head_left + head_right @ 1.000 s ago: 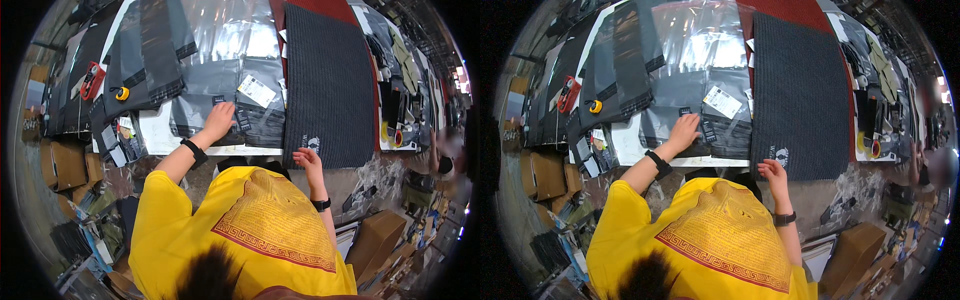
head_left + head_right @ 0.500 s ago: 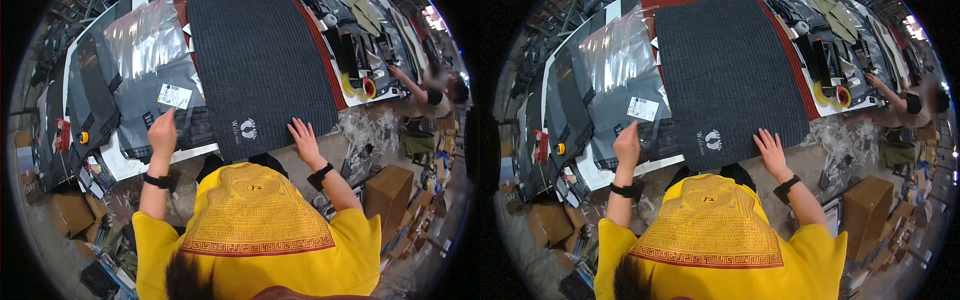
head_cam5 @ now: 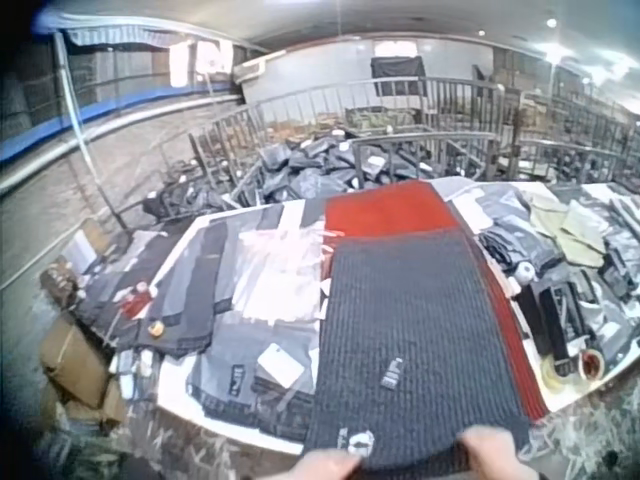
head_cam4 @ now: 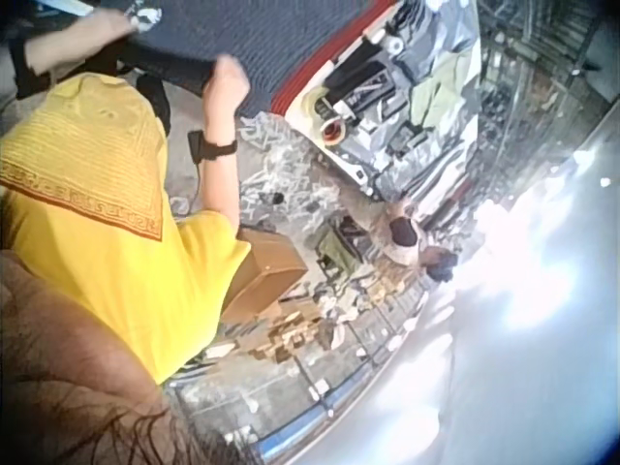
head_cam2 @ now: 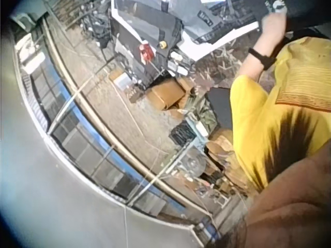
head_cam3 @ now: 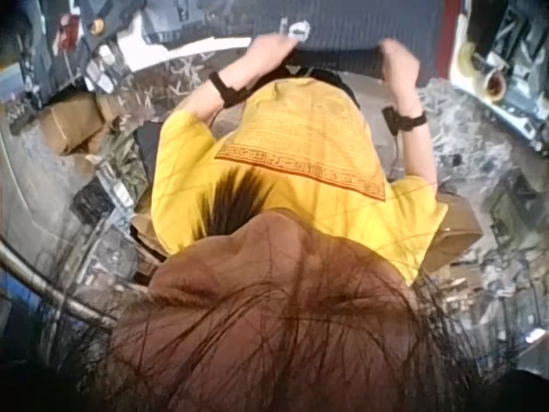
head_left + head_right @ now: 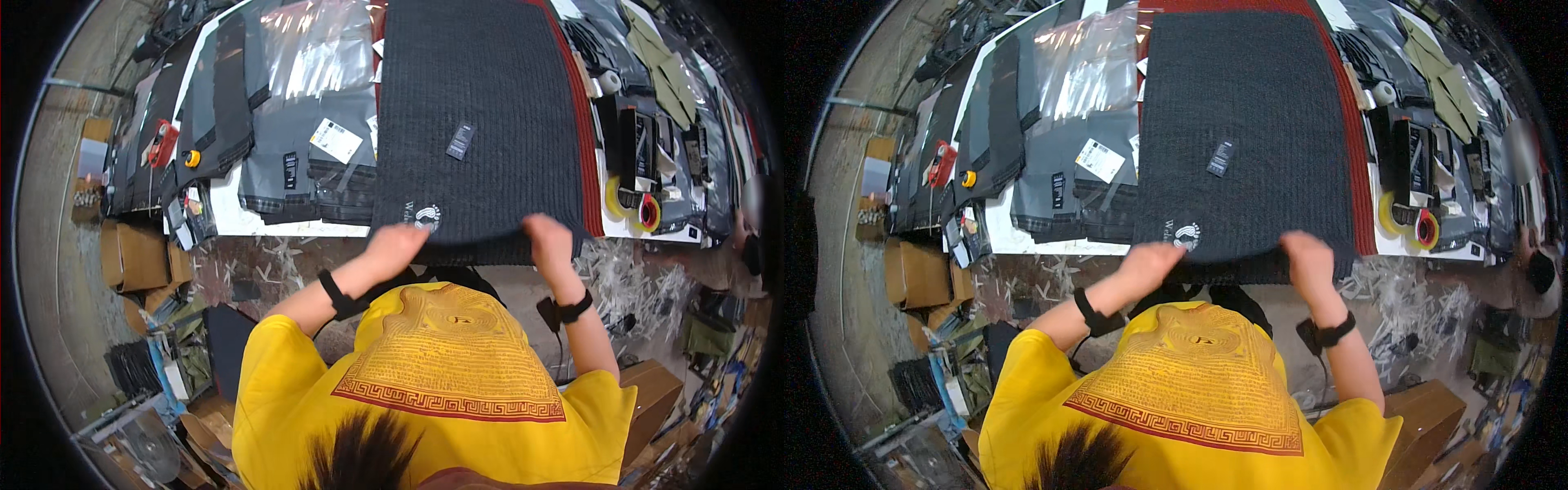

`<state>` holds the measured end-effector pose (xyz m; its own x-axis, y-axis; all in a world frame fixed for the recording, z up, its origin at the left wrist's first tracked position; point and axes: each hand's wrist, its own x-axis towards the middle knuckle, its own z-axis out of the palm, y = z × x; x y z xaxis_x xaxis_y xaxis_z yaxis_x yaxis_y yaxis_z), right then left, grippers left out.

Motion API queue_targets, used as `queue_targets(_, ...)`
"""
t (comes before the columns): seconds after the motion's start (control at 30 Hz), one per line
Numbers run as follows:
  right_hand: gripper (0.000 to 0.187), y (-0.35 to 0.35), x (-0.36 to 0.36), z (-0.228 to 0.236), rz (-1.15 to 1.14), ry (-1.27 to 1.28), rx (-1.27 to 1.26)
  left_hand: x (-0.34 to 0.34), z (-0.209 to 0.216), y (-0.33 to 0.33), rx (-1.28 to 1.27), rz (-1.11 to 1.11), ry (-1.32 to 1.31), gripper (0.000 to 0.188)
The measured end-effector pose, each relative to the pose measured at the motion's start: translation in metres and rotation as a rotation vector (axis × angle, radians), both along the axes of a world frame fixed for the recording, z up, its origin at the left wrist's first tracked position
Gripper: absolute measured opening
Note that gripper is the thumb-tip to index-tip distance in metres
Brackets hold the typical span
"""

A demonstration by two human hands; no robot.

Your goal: Rolling up door mats and placing them into plastic shipping bags.

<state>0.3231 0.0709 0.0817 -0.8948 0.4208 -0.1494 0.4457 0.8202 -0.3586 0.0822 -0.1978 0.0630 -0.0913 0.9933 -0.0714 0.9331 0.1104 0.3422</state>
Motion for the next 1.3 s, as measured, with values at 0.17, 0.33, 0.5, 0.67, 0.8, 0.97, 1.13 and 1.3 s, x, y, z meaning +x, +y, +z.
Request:
queue_targets(0.17,0.026,0.028,-0.044,-0.028,-0.189,0.433,0.417,-0.037,0.0,0.06,0.382,0.146,0.33,0.034)
queue_targets(0.33,0.054,-0.011,0.022,-0.067,0.025,0.143,0.116,0.005,-0.057,0.003,0.154,0.058,0.288,0.045)
queue_targets(0.5,0.039,-0.017,0.022,-0.062,0.003,0.221,0.332,0.004,-0.062,-0.003,0.114,0.031,0.286,0.029)
queue_targets(0.67,0.034,0.026,0.001,-0.083,-0.104,-0.132,0.159,-0.03,-0.056,0.03,-0.066,0.126,-0.1,0.022)
queue_targets(0.8,0.043,0.059,-0.031,-0.085,-0.309,0.085,0.038,-0.05,-0.053,0.058,0.262,0.093,-0.1,0.027)
queue_targets(0.97,0.037,0.046,-0.038,-0.08,-0.12,0.14,0.203,-0.021,-0.069,0.041,0.29,0.021,0.242,0.029)
queue_targets(1.13,0.045,-0.001,-0.05,-0.063,-0.038,0.295,0.307,-0.078,-0.072,0.066,0.12,0.112,-0.209,0.036)
queue_targets(1.3,0.038,0.09,-0.118,-0.083,0.055,0.263,0.184,-0.078,-0.052,0.094,0.455,-0.003,0.208,0.038)
